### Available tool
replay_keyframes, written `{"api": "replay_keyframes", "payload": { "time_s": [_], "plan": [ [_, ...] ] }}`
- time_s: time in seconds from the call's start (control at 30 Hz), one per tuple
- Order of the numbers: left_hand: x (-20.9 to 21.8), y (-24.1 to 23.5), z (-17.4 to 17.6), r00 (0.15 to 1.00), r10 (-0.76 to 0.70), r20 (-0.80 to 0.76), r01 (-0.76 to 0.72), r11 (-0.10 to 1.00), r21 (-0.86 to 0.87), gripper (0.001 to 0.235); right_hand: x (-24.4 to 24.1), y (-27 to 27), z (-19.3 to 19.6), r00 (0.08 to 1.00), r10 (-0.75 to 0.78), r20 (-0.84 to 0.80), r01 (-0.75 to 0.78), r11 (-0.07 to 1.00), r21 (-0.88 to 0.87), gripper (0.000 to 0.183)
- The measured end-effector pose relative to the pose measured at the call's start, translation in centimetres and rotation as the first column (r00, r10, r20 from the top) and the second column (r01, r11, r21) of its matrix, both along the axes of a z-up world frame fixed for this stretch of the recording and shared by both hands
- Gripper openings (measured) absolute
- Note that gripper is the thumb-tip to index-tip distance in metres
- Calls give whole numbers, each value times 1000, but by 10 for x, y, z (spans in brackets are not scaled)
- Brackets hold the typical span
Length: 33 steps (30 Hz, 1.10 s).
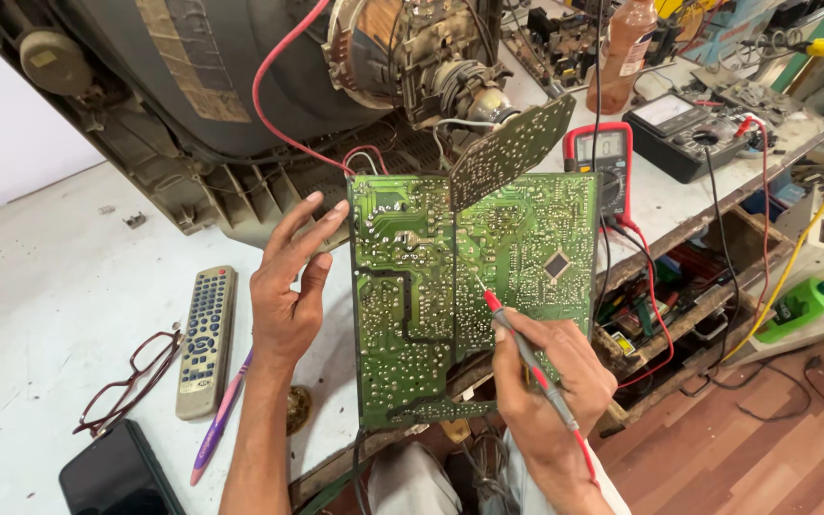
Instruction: The person uses a multimeter to test points on a green circuit board removed from a CRT television. They hold the board with one hand and probe various solder joints and traces with the multimeter probes, occasionally adjusting the board's position.
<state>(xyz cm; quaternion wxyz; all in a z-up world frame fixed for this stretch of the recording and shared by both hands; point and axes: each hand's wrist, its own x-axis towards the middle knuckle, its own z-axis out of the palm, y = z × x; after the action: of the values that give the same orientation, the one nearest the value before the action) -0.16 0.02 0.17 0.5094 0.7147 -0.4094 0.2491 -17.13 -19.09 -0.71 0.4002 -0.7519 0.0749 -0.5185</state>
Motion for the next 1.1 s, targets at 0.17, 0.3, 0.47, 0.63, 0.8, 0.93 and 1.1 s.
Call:
{"api": "replay_keyframes", "payload": {
  "time_s": [0.17, 0.3, 0.47, 0.63, 0.8, 0.93, 1.1],
  "plan": [
    [0, 1, 1, 1000, -1, 6, 1, 1000, 9, 36, -1, 2, 0, 999, -15, -32, 14, 999, -30, 18],
    [0, 1, 1, 1000, -4, 0, 4, 1000, 7, 36, -1, 2, -3, 998, -15, -55, 12, 999, -48, 15],
    [0, 1, 0, 1000, -6, 10, 6, 1000, 0, 37, -2, 0, -11, 999, -41, -3, 41, 999, -29, 12],
    [1, 2, -1, 1000, 4, 15, -4, 1000, 8, 36, -8, 0, -18, 999, -31, -16, 31, 999, 11, 10],
    [1, 2, -2, 1000, -19, -7, 19, 1000, -8, 36, -10, 4, -17, 999, -15, -38, 15, 1000, -10, 10],
    [1, 3, -3, 1000, 4, 15, -5, 1000, 17, 37, -9, 4, -16, 999, 1, -32, -1, 1000, -15, 11],
    [2, 3, -3, 1000, 2, 18, -2, 1000, 18, 37, -8, 5, -16, 999, 27, -19, -28, 999, -29, 10]
  ]
}}
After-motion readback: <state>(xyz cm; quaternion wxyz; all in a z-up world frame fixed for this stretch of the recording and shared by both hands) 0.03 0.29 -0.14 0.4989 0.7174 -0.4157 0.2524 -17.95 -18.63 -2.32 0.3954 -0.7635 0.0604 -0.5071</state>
